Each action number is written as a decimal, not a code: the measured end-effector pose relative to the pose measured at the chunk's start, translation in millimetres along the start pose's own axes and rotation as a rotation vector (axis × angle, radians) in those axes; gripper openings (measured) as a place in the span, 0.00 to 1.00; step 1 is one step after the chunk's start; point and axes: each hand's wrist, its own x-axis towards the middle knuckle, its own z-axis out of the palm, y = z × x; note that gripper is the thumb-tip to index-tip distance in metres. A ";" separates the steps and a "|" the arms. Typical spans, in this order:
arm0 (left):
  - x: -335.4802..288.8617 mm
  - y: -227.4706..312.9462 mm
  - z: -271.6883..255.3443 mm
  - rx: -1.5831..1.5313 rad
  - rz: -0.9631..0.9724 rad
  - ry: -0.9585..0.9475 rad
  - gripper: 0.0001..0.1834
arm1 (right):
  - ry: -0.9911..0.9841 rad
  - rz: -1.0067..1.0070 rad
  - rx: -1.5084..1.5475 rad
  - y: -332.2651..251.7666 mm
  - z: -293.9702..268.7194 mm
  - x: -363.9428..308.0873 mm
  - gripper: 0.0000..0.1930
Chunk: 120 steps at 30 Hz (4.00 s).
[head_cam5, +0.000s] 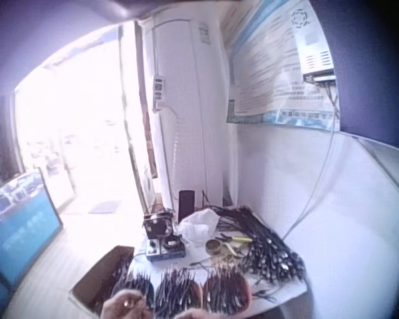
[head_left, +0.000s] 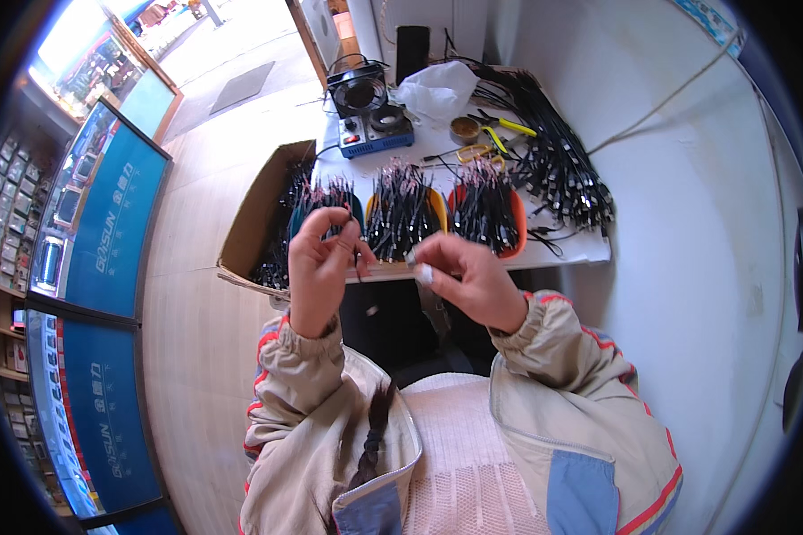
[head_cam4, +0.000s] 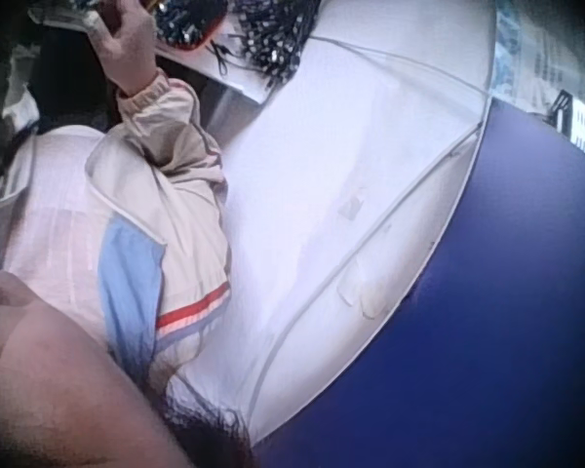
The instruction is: The person repeatedly picks up short black wires, applies flux to the exposed ends, and solders them using a soldering iron. Finished wires are placed into a cardboard box on the left. The person works one wire at a time in a repetitive cycle.
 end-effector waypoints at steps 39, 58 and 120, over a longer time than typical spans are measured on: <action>-98.0 -27.0 30.5 -0.876 -0.392 -0.431 0.09 | 0.100 -0.168 0.616 21.5 46.5 -39.6 0.06; -136.0 -17.5 39.5 0.013 0.186 0.084 0.05 | 0.102 -0.189 -0.027 -13.8 53.4 -54.8 0.08; -39.2 -70.7 34.9 -0.662 -0.192 0.132 0.08 | -0.004 0.234 0.059 17.1 -3.2 13.1 0.10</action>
